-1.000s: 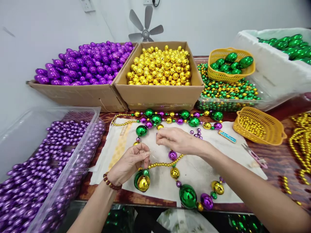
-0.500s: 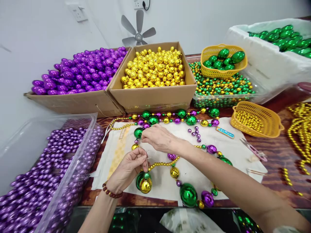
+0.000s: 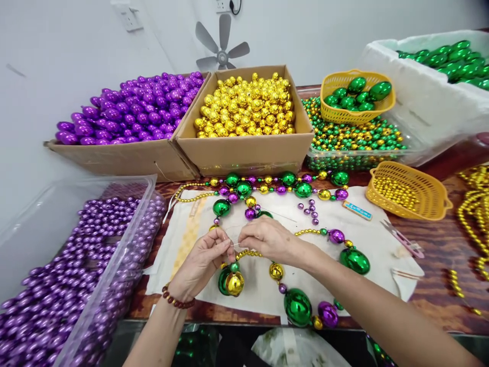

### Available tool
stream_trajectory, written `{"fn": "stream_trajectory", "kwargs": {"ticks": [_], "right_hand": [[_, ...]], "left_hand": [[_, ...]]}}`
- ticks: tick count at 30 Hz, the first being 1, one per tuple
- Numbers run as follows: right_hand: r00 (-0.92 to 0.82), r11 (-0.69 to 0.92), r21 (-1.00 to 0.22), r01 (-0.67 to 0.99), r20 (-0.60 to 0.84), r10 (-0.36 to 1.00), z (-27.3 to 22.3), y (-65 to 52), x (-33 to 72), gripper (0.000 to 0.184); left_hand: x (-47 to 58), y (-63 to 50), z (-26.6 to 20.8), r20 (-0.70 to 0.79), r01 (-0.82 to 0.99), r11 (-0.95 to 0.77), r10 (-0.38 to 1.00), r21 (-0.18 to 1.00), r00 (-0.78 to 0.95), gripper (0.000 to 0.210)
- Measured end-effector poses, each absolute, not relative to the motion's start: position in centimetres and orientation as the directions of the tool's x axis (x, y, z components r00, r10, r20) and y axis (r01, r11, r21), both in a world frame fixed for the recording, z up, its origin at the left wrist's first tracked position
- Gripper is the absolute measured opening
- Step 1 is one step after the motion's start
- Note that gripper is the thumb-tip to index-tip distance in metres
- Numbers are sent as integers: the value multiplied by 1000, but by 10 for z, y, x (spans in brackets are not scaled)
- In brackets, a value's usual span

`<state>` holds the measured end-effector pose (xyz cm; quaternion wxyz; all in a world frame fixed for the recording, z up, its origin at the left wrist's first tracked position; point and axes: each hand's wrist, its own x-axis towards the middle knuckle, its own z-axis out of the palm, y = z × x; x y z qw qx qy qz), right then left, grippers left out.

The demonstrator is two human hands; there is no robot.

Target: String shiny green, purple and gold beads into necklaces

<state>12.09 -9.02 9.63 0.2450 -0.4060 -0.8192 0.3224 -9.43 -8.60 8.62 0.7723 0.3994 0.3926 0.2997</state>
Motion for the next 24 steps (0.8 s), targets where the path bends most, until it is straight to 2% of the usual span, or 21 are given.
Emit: {"fn": "stream_trajectory", "kwargs": {"ticks": [6,12,16,21,24], "right_hand": [[-610,482,-759,438,143,779,107,-101,120,16],[-504,406,-796,450,149,851,107,-95,116,16],[-534,417,-815,402,161,830,107,-92,110,20],[-444,415,-760,501,186,877,99,-87,104,18],[-450,395,-790,468,172,876,94,-83,104,15]], "left_hand": [[-100,-83,94,-348,-80,465,756,882,555,12],[-101,-81,97,-344,-46,441,758,896,555,10],[-98,-83,93,-340,-89,441,792,893,508,11],[-95,-90,91,-352,-173,483,799,858,488,9],[-93,-94,90,-348,-212,487,810,847,471,10]]}}
